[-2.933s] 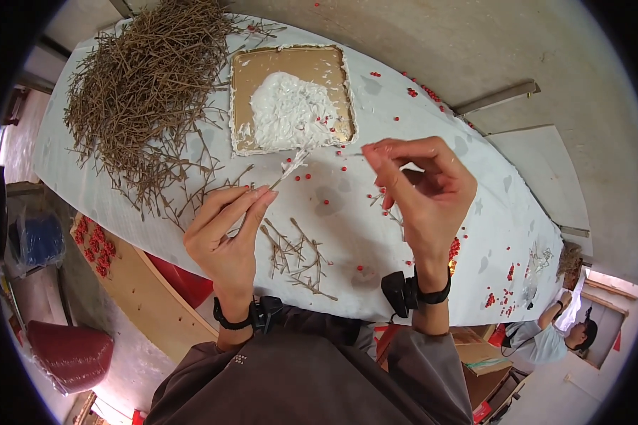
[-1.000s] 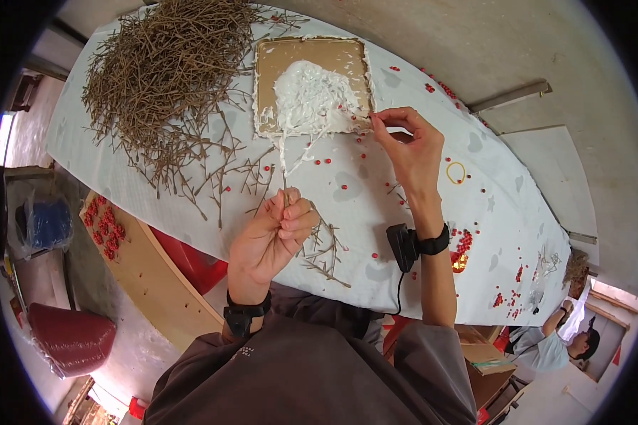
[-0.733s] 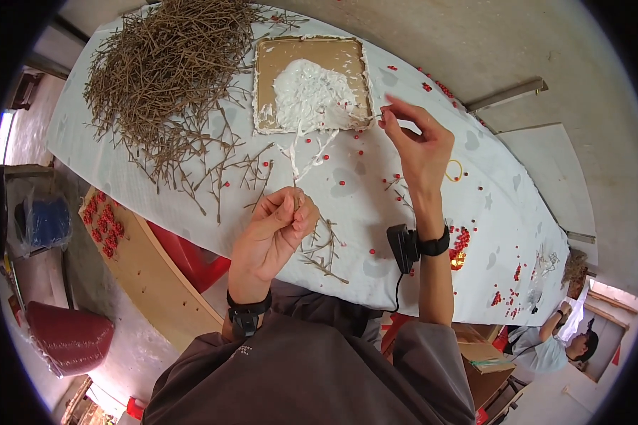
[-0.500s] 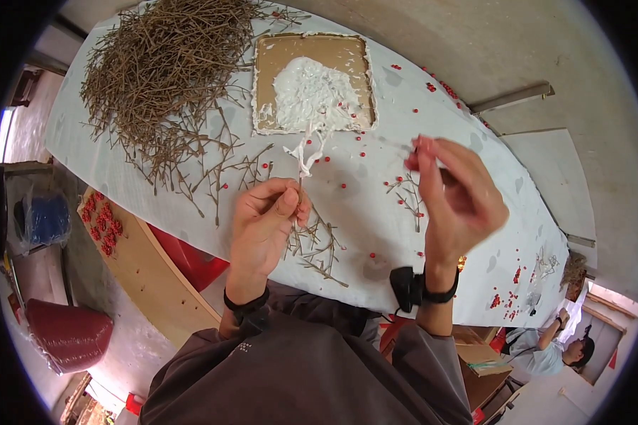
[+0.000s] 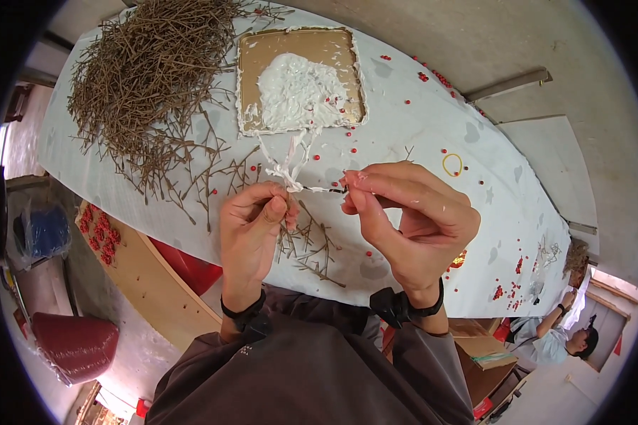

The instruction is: The person dips a branch into white paste, presses red berries onto it by hand, and then dips it into a box of red berries. After shaking off the excess, they place the finished branch onto a cardboard sheet.

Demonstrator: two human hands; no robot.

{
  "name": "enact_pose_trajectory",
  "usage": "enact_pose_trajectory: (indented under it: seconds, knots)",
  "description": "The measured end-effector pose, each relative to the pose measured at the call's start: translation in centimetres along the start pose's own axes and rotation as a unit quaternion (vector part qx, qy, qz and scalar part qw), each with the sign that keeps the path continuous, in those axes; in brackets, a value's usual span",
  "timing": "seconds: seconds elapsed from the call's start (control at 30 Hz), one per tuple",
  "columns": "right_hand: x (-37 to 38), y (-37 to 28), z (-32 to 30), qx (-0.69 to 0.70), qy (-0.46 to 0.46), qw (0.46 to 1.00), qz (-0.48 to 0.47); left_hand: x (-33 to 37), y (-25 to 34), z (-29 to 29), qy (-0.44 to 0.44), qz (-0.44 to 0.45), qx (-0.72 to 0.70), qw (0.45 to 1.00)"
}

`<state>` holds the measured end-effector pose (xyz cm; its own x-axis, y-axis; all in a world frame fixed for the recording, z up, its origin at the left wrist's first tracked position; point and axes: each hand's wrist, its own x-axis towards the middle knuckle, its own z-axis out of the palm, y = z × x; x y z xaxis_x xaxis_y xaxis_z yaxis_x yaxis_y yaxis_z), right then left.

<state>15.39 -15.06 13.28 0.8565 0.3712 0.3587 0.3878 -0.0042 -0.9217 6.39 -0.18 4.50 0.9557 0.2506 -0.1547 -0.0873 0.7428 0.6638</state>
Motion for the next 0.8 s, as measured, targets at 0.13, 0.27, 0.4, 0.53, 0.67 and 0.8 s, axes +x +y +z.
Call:
enact_pose_trajectory:
  seconds: [0.13, 0.27, 0.4, 0.53, 0.67, 0.8]
  knots:
    - [-0.2, -0.4, 0.0, 0.002, 0.002, 0.999, 0.032, -0.1, 0.0, 0.2, 0.020, 0.024, 0.027, 0.999]
    - [0.0, -0.9, -0.1, -0.056, 0.016, 0.998, 0.014, -0.1, 0.0, 0.6, 0.057, 0.056, 0.034, 0.996]
    - [0.6, -0.4, -0.4, -0.143, 0.042, 0.986, -0.067, -0.3, 0.0, 0.5, 0.056, 0.048, 0.035, 0.997]
    - [1.2, -0.5, -0.6, -0.186, 0.072, 0.972, -0.122, -0.3, -0.1, 0.3, 0.058, 0.033, 0.042, 0.997]
    - [1.0, -0.9, -0.7, -0.139, 0.065, 0.980, -0.123, -0.2, -0.2, 0.4, 0.080, 0.066, 0.088, 0.991]
    - [0.5, -0.8, -0.9, -0.094, 0.073, 0.985, -0.123, -0.3, 0.1, 0.4, 0.148, 0.155, 0.226, 0.950]
